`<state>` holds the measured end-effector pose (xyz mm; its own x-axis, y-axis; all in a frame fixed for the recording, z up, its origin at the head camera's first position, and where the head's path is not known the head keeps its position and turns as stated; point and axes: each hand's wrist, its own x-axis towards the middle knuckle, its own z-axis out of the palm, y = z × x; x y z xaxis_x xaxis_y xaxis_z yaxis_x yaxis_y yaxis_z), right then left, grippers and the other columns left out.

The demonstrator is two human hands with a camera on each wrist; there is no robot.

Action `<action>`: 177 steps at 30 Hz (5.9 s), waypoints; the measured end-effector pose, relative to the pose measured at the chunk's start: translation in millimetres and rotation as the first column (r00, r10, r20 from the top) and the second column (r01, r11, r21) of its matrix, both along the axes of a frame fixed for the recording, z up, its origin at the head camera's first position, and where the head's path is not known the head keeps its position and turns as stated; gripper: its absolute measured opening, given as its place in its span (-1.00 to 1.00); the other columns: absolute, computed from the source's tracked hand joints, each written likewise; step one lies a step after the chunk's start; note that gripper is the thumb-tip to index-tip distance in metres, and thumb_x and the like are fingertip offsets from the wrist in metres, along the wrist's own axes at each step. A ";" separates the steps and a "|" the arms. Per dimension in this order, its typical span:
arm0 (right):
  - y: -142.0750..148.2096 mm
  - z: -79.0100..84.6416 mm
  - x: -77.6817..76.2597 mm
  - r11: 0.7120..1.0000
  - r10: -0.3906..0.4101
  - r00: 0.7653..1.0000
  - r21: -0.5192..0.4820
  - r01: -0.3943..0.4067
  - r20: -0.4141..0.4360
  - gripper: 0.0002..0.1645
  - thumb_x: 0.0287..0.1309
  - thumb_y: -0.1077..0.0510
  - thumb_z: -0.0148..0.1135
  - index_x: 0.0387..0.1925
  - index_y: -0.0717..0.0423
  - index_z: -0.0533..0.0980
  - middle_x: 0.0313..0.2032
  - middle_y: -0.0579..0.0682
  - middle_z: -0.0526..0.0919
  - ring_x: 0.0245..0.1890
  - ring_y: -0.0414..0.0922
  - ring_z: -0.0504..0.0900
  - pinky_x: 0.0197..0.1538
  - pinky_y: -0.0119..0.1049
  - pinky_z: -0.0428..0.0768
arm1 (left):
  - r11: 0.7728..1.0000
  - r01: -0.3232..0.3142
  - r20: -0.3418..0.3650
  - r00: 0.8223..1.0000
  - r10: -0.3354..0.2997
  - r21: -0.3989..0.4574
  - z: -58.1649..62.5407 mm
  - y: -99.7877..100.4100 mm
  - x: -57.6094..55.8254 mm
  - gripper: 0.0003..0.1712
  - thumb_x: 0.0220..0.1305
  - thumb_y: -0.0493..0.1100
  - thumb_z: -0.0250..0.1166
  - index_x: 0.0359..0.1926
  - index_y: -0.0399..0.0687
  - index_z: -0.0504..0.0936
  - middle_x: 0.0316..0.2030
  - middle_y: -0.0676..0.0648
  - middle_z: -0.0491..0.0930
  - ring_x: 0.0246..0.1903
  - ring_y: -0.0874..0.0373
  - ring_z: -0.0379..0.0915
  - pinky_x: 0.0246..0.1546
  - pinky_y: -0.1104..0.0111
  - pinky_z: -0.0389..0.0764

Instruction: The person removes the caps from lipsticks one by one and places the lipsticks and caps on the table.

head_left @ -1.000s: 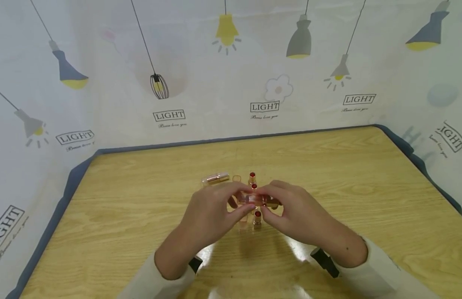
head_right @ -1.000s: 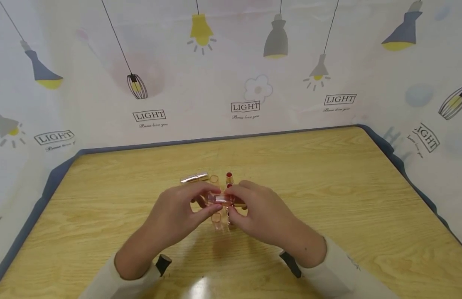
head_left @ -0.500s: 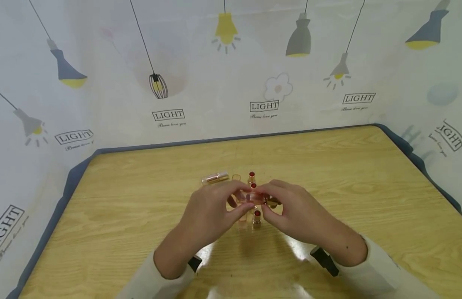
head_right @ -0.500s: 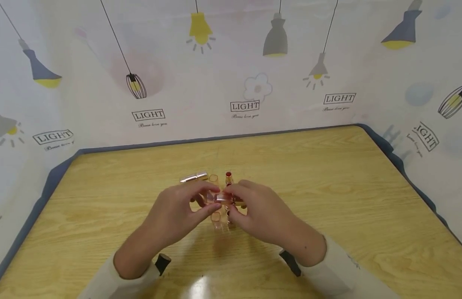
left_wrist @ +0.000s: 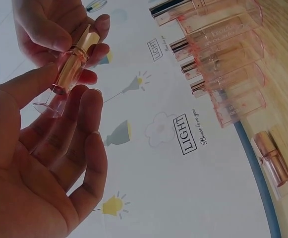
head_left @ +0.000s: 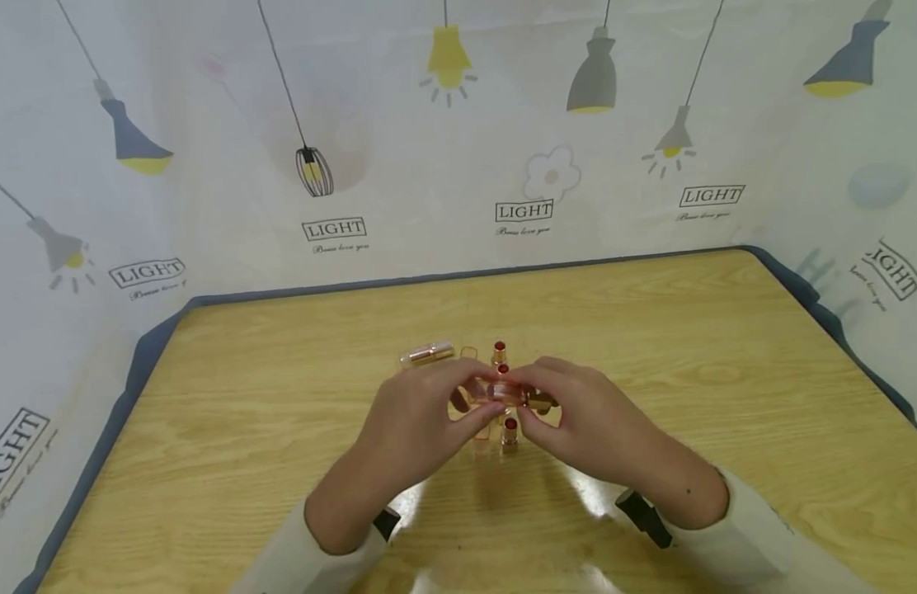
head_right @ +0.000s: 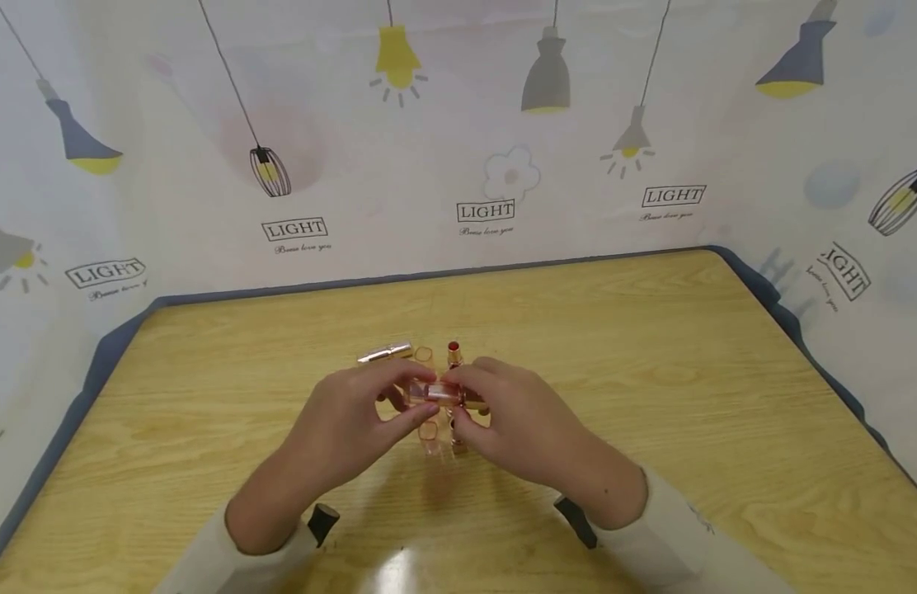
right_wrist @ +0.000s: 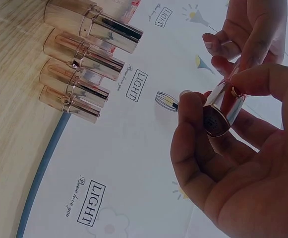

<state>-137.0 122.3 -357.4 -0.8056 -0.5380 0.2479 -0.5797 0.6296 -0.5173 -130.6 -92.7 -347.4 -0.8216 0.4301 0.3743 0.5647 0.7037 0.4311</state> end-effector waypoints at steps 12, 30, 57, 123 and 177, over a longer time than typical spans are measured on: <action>1.5 -0.5 -0.2 1.000 -0.010 1.000 -0.007 0.011 0.016 -0.61 0.20 0.19 0.32 0.09 0.08 0.59 -0.05 -0.07 0.70 -0.15 -0.20 0.70 -0.13 -0.27 0.71 | 1.000 -0.011 -0.003 1.000 0.011 0.002 0.0 -1.5 -0.1 -0.75 0.22 0.06 0.44 -0.12 0.14 0.70 -0.41 0.20 0.70 -0.46 0.38 0.59 -0.45 0.56 0.52; 1.3 1.6 -0.9 0.999 -0.034 0.999 0.023 0.034 -0.003 -0.61 0.15 0.20 0.39 0.04 0.04 0.62 -0.11 -0.09 0.70 -0.17 -0.21 0.71 -0.14 -0.30 0.70 | 0.993 -0.049 0.102 0.993 0.060 -0.105 -1.3 -4.6 -1.4 -0.74 0.20 -0.03 0.41 -0.10 0.17 0.58 -0.33 0.20 0.72 -0.43 0.43 0.58 -0.44 0.51 0.54; 1.8 -1.3 -4.7 0.998 -0.027 0.999 0.062 0.028 -0.021 -0.73 0.11 0.18 0.44 -0.12 0.03 0.61 -0.22 -0.17 0.69 -0.26 -0.27 0.64 -0.19 -0.31 0.67 | 0.971 -0.050 0.118 0.990 0.079 -0.233 -3.3 -8.2 -2.6 -0.73 0.19 0.02 0.42 -0.11 0.18 0.59 -0.33 0.15 0.74 -0.51 0.28 0.57 -0.58 0.44 0.42; -4.4 -0.5 -5.5 0.996 -0.034 0.999 0.087 0.035 -0.012 -0.79 0.12 0.11 0.41 -0.22 -0.04 0.56 -0.34 -0.24 0.63 -0.33 -0.25 0.57 -0.25 -0.37 0.57 | 0.956 0.016 0.174 0.984 0.037 -0.294 -3.0 -12.4 3.2 -0.69 0.11 0.00 0.39 -0.15 0.17 0.49 -0.42 0.25 0.55 -0.74 0.37 0.20 -0.64 0.44 0.31; 2.5 -49.2 7.2 0.976 0.052 0.970 0.195 -0.100 0.236 -0.72 0.06 0.17 0.46 -0.15 -0.04 0.61 -0.43 -0.26 0.68 -0.43 -0.40 0.60 -0.36 -0.43 0.55 | 0.914 0.164 0.217 0.972 -0.086 -0.371 -12.4 -3.1 6.6 -0.73 0.08 -0.12 0.42 -0.24 0.12 0.50 -0.63 0.21 0.46 -0.68 0.30 0.29 -0.64 0.40 0.29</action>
<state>-129.7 124.8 -406.6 -0.7828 -0.6195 -0.0591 -0.5110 0.6941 -0.5070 -124.0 -95.8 -359.8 -0.7906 0.6123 0.0003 0.5928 0.7653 0.2509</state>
